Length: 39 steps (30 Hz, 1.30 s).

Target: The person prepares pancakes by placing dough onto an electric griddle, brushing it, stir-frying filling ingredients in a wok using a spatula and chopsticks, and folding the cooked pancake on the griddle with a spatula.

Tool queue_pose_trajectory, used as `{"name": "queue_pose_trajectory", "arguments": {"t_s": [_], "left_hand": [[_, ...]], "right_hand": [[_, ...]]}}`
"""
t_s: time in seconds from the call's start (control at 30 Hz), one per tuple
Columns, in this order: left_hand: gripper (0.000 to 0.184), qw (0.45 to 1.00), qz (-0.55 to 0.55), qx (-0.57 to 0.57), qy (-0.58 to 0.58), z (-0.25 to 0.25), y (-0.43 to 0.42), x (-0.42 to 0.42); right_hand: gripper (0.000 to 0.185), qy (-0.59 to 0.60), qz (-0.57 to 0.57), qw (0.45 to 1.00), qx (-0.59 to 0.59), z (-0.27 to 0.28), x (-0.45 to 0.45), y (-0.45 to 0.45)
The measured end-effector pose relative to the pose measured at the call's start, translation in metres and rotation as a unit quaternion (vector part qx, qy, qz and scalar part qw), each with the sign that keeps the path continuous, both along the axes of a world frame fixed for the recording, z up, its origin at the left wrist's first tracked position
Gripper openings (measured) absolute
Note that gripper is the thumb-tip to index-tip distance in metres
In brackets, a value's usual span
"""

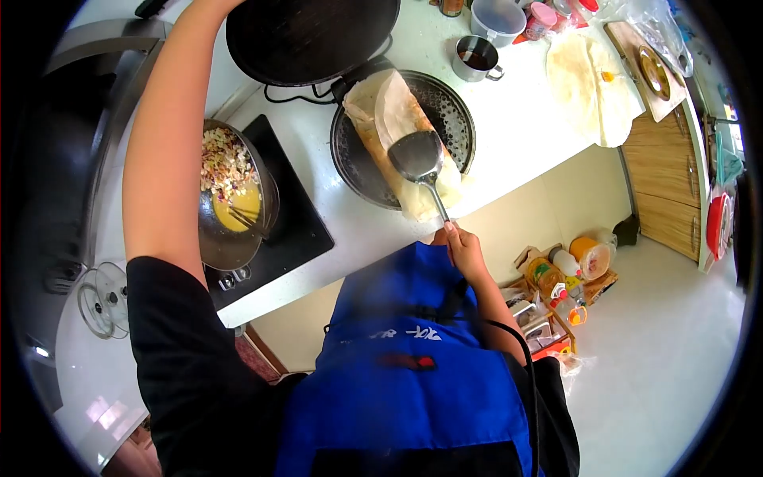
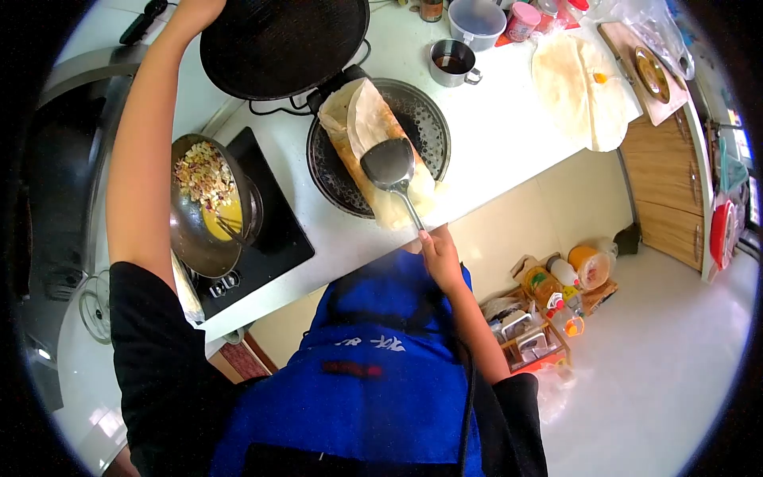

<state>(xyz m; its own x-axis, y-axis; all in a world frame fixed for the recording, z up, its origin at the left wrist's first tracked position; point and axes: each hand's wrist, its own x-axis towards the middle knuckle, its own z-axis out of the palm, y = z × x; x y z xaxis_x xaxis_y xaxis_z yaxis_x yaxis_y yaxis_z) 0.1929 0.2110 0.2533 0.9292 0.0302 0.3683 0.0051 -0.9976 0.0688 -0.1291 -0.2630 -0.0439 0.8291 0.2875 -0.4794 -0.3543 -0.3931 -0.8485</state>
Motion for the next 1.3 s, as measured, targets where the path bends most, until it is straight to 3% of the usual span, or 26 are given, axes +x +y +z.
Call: {"name": "queue_pose_trajectory", "arguments": {"t_s": [0.03,0.13,0.17,0.33,0.4,0.57,0.63,0.77,0.9,1.03,1.2,1.3], "left_hand": [[0.041,0.998,0.016,-0.006,0.065,0.009,-0.003,0.005],[0.036,0.998,0.013,0.025,0.061,0.028,-0.014,0.001],[0.033,0.999,-0.024,0.008,0.022,0.033,-0.023,-0.011],[0.027,0.985,0.036,-0.116,0.123,0.080,-0.106,-0.075],[0.025,0.990,-0.105,-0.084,0.030,0.049,-0.104,-0.105],[0.016,0.981,-0.184,-0.008,-0.067,0.035,-0.164,-0.160],[0.015,0.981,-0.182,0.000,-0.074,0.026,-0.176,-0.172],[0.016,0.973,-0.215,0.004,-0.088,0.006,-0.195,-0.185],[0.020,0.975,-0.214,-0.005,-0.049,-0.005,-0.217,-0.204],[0.023,0.952,-0.303,0.000,-0.048,-0.037,-0.234,-0.219],[0.022,0.949,-0.311,-0.033,-0.032,-0.069,-0.253,-0.234],[0.023,0.946,-0.318,-0.062,-0.012,-0.093,-0.266,-0.245]], "right_hand": [[0.061,-0.021,0.006,1.000,-0.003,-0.003,-0.001,-0.001],[0.062,-0.060,0.014,0.998,-0.004,-0.006,0.000,-0.002],[0.062,-0.058,0.013,0.998,0.002,-0.006,0.000,-0.002],[0.059,-0.016,0.012,1.000,0.022,0.008,0.004,-0.002],[0.054,0.014,0.011,1.000,0.014,0.000,0.004,-0.003],[0.049,0.107,-0.008,0.994,0.010,0.023,0.013,0.000],[0.051,0.068,-0.006,0.998,0.005,0.018,0.009,0.000],[0.061,-0.141,0.004,0.990,-0.008,-0.022,-0.005,-0.004],[0.060,-0.173,-0.013,0.985,-0.019,-0.011,-0.004,0.001],[0.056,-0.171,-0.021,0.985,0.011,-0.017,-0.002,-0.002],[0.056,-0.030,-0.014,0.999,0.004,0.002,-0.007,-0.018],[0.060,0.073,-0.010,0.997,0.009,0.042,-0.010,-0.043]]}}
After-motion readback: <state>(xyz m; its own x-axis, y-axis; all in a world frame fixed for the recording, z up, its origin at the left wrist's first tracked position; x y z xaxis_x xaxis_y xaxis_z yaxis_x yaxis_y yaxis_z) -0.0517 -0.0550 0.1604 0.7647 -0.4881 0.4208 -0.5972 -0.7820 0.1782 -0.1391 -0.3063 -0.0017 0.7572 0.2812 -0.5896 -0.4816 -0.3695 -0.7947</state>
